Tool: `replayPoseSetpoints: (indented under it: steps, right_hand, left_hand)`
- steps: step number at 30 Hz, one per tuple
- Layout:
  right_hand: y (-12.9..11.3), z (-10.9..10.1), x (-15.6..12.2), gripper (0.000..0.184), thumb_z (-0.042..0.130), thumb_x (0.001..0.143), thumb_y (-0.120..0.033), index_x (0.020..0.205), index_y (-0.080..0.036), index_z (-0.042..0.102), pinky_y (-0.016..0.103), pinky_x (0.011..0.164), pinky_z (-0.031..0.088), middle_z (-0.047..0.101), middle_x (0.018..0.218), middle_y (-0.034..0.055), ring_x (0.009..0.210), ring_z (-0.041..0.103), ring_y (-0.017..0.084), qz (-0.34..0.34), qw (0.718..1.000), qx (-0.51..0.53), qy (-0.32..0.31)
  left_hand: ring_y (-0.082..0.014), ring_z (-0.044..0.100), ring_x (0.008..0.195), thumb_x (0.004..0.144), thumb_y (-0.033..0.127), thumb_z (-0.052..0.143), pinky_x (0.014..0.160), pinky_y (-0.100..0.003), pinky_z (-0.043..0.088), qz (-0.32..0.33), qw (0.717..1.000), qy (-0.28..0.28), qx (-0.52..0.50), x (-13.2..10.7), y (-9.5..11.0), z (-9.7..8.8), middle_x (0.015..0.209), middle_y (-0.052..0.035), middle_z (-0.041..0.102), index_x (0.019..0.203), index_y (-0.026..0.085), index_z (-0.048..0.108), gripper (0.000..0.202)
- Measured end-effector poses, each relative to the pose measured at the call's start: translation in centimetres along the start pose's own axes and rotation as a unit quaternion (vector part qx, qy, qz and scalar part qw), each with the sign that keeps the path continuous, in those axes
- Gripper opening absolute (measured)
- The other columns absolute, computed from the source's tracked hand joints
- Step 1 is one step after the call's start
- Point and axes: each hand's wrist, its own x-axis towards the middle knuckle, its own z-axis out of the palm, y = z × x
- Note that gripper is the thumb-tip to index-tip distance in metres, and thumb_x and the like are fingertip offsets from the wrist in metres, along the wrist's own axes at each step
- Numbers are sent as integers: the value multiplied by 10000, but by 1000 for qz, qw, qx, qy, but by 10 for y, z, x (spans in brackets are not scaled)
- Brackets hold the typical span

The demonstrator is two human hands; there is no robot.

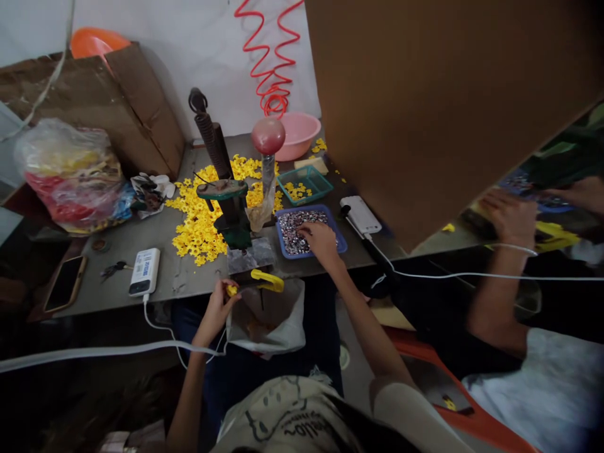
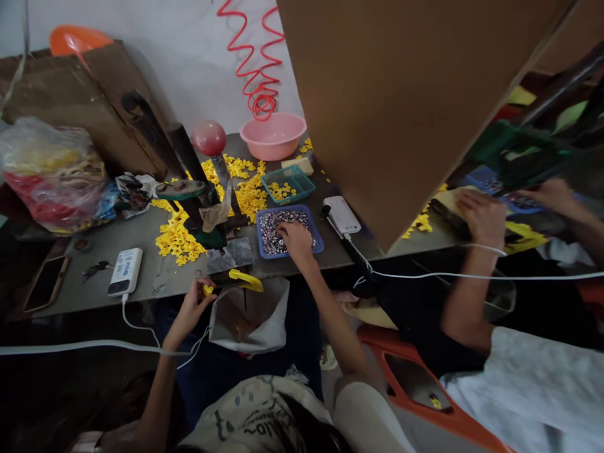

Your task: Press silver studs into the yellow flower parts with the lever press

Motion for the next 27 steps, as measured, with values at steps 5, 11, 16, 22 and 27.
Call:
replayPoseSetpoints:
  steps: [5, 11, 16, 22, 27]
  right_hand:
    - [-8, -8, -8, 123, 560, 873, -248, 848, -209, 673, 325, 738, 491, 726, 821, 60, 786, 661, 213, 26, 986, 154, 48]
    - [-62, 12, -56, 248, 712, 737, -423, 778, -209, 594, 316, 722, 537, 734, 796, 46, 761, 696, 204, 41, 858, 508, -67]
    - [-94, 39, -82, 204, 706, 739, -376, 690, -189, 644, 307, 777, 503, 682, 1181, 99, 1066, 643, 230, -10, 863, 497, -88]
    - [-102, 55, -82, 161, 661, 762, -347, 759, -187, 637, 271, 713, 467, 696, 1020, 77, 962, 643, 200, -20, 878, 475, -53]
    - [-106, 51, -83, 141, 665, 771, -300, 689, -187, 642, 293, 751, 466, 709, 950, 71, 901, 649, 196, -61, 898, 433, -49]
  left_hand:
    - [-172, 601, 772, 762, 379, 734, 643, -252, 441, -30, 999, -2, -24, 6, 10, 6, 990, -76, 686, 1033, 186, 669, 339]
    - [-119, 538, 679, 755, 333, 745, 563, -220, 394, 11, 999, 2, -49, 19, 28, 29, 1099, -91, 681, 1150, 174, 698, 428]
    - [-165, 633, 793, 718, 293, 782, 671, -244, 486, 12, 998, 24, -59, 30, 36, 43, 1035, -87, 719, 1137, 168, 693, 447]
    - [-151, 629, 701, 688, 189, 793, 648, -249, 489, 20, 999, 46, 20, 34, 38, 42, 897, -56, 737, 1029, 162, 726, 349]
    - [-162, 637, 738, 717, 179, 788, 674, -265, 494, 54, 996, 47, 61, 34, 35, 40, 938, -53, 733, 1033, 181, 728, 322]
